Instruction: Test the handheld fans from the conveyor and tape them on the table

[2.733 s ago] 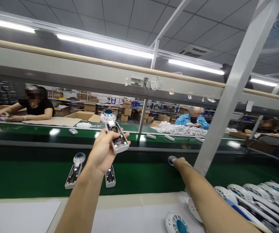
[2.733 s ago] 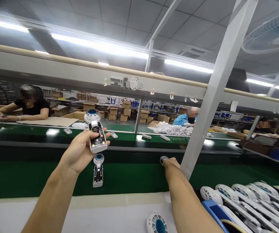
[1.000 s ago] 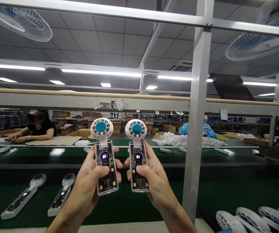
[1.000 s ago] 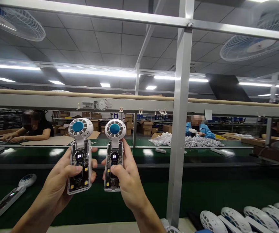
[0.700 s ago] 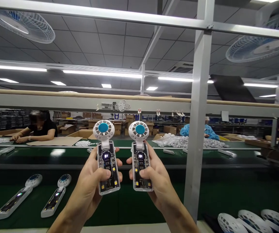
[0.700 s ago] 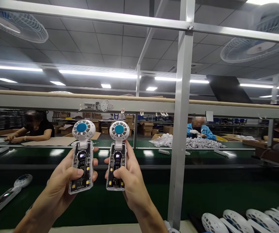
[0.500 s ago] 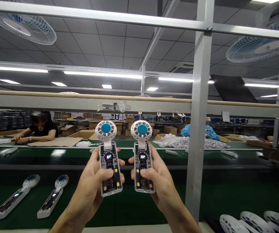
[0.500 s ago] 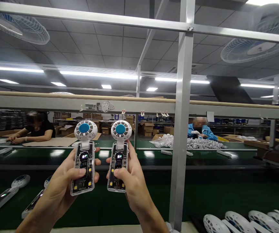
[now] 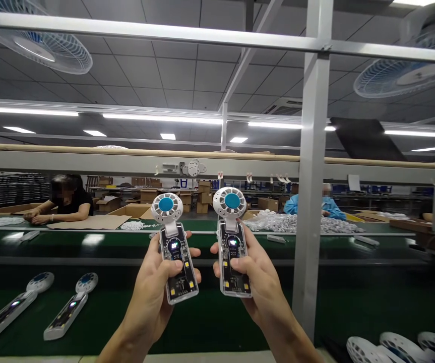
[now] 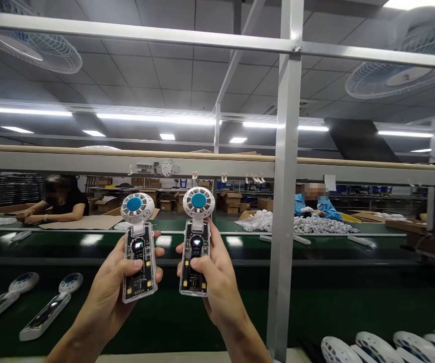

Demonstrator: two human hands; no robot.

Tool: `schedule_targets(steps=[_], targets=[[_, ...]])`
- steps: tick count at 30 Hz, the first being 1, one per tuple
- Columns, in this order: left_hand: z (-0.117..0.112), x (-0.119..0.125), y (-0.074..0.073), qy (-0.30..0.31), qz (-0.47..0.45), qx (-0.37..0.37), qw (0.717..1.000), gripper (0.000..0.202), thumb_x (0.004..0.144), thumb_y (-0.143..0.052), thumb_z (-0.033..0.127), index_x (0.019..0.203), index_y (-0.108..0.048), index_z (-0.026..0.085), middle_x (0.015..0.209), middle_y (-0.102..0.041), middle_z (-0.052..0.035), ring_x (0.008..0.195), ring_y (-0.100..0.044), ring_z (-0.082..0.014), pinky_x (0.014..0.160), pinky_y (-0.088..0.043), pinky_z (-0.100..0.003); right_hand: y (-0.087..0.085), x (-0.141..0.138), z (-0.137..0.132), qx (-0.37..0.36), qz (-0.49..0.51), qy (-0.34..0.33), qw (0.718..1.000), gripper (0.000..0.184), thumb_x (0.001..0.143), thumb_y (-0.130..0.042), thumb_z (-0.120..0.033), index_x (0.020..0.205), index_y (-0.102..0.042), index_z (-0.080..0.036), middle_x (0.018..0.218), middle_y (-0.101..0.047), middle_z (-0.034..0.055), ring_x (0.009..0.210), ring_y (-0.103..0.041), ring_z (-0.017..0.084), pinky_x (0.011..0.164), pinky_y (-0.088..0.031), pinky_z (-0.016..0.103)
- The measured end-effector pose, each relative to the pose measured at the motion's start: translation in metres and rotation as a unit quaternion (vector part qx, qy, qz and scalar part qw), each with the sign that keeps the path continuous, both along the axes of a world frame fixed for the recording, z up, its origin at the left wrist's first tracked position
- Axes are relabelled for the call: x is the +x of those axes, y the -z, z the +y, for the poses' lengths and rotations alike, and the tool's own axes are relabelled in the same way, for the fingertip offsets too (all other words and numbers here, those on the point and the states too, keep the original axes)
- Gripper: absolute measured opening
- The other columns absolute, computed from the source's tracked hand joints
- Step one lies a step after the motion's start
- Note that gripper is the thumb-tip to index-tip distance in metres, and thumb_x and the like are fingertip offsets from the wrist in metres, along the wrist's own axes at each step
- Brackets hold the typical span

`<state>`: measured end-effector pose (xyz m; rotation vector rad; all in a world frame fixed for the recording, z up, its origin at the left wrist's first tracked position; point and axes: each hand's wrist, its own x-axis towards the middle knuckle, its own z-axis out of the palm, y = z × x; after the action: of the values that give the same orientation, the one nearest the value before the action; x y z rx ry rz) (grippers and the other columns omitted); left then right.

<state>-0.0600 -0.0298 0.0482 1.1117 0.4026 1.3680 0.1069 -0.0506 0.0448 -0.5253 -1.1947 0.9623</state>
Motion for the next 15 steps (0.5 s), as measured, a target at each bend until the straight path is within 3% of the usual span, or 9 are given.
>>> schedule_targets(steps=[15], targets=[[0.0029, -0.0063, 0.0028, 0.032, -0.005, 0.055, 0.998, 0.064, 0.075, -0.073, 0.024, 0.133, -0.046, 0.020, 0.092, -0.069, -0.0062, 0.063, -0.066, -0.0155, 0.055, -0.053, -0.024, 0.0022, 0.0028, 0.0039, 0.016, -0.029, 0.008, 0.999, 0.079, 0.082, -0.065, -0.021, 0.151, -0.027, -0.024, 0.098, -0.069, 0.0062, 0.068, -0.065, 0.016, 0.053, -0.049, 0.023]])
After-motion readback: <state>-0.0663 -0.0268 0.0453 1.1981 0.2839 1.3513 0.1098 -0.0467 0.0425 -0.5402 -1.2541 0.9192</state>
